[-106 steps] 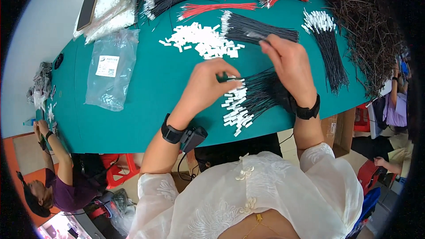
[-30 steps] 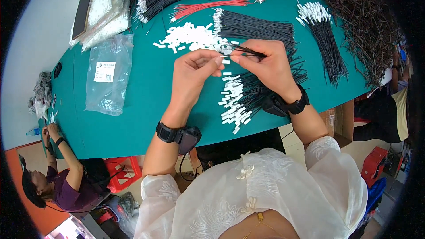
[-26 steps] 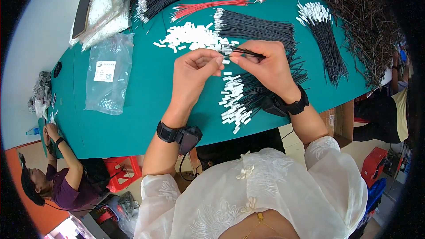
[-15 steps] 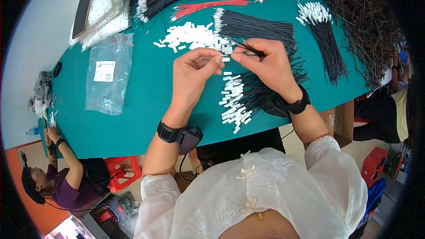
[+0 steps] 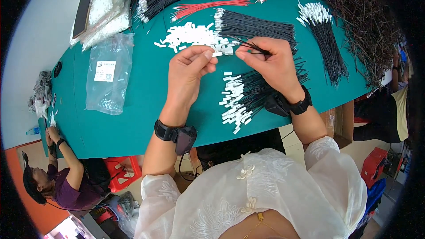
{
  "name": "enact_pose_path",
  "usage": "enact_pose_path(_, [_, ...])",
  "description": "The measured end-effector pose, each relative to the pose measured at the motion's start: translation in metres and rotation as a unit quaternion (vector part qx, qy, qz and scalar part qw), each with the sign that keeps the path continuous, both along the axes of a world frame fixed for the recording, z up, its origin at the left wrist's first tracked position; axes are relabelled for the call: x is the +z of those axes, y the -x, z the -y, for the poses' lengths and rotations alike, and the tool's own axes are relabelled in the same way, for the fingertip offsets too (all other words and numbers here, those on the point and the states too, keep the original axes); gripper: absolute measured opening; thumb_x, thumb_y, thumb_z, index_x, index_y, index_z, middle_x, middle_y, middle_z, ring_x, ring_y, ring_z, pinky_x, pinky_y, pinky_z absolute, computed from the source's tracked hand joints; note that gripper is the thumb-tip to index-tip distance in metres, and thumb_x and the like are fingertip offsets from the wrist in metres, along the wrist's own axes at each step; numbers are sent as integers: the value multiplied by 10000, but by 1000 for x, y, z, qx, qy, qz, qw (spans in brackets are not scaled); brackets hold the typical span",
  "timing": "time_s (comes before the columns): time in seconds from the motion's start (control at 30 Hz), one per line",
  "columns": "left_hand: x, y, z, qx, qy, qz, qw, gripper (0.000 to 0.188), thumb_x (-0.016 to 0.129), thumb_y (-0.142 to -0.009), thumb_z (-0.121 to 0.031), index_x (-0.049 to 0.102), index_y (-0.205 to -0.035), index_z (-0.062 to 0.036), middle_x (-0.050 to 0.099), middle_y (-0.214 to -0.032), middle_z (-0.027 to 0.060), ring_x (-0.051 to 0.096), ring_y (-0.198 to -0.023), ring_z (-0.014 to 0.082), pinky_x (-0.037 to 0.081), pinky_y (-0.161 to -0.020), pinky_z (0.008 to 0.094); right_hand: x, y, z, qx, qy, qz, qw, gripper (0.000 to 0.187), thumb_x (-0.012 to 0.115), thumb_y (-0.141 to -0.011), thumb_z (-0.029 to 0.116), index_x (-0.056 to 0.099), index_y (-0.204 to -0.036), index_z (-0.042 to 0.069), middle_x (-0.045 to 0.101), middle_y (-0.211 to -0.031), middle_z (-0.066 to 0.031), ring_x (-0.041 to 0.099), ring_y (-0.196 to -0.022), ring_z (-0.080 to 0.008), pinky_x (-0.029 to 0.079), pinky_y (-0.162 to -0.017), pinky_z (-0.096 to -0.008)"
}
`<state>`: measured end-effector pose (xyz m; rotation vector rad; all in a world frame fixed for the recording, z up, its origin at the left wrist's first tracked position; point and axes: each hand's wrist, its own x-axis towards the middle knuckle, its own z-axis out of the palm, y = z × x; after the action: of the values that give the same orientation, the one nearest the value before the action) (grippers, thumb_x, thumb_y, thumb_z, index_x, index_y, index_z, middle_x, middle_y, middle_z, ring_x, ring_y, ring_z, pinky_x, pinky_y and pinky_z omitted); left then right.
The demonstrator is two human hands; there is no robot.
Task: The person picks up a white plastic component and a black wire, inserts the wire into the component by hand, and places the assembled unit onto the table, repeating the process.
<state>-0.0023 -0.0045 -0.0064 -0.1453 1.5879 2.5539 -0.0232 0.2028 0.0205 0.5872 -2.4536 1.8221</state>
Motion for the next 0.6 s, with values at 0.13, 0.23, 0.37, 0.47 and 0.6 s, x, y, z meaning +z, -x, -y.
enact_pose_path(0.13, [0, 0, 0, -9, -4, -6, 1000, 120, 637, -889, -48, 664, -989, 13, 675, -832, 81, 625, -706, 111, 503, -643, 215, -5, 1, 0, -3, -3, -7, 1000, 113, 718, -810, 28, 670, -862, -59, 606, -732, 21, 444, -637, 1, 346, -533, -165])
enact_pose_path(0.23, [3, -1, -2, 8, 5, -8, 1000, 132, 659, -868, -28, 661, -993, 15, 679, -850, 81, 641, -739, 123, 513, -683, 226, -5, 2, -1, -7, -8, -11, 1000, 109, 716, -810, 28, 668, -859, -56, 598, -726, 26, 428, -627, 3, 331, -526, -167])
enact_pose_path(0.37, [2, -1, -3, 9, 27, -28, 999, 152, 681, -845, -10, 660, -993, 16, 683, -868, 77, 649, -768, 127, 517, -722, 236, -1, 0, -1, -9, -14, -13, 1000, 103, 712, -810, 27, 665, -852, -54, 584, -717, 32, 402, -613, 5, 306, -515, -170])
enact_pose_path(0.47, [5, -2, -5, 19, 44, -40, 998, 158, 684, -838, -2, 663, -994, 17, 684, -864, 71, 645, -772, 122, 511, -727, 234, 0, 0, -1, -9, -16, -16, 1000, 100, 710, -810, 26, 663, -848, -53, 575, -710, 35, 385, -604, 5, 289, -509, -173])
enact_pose_path(0.6, [5, -3, -4, 19, 67, -56, 996, 164, 682, -832, 10, 667, -995, 20, 683, -849, 61, 636, -770, 110, 497, -724, 225, 0, 0, -1, -9, -19, -22, 1000, 99, 708, -811, 27, 661, -845, -54, 569, -703, 34, 375, -600, 4, 279, -505, -175])
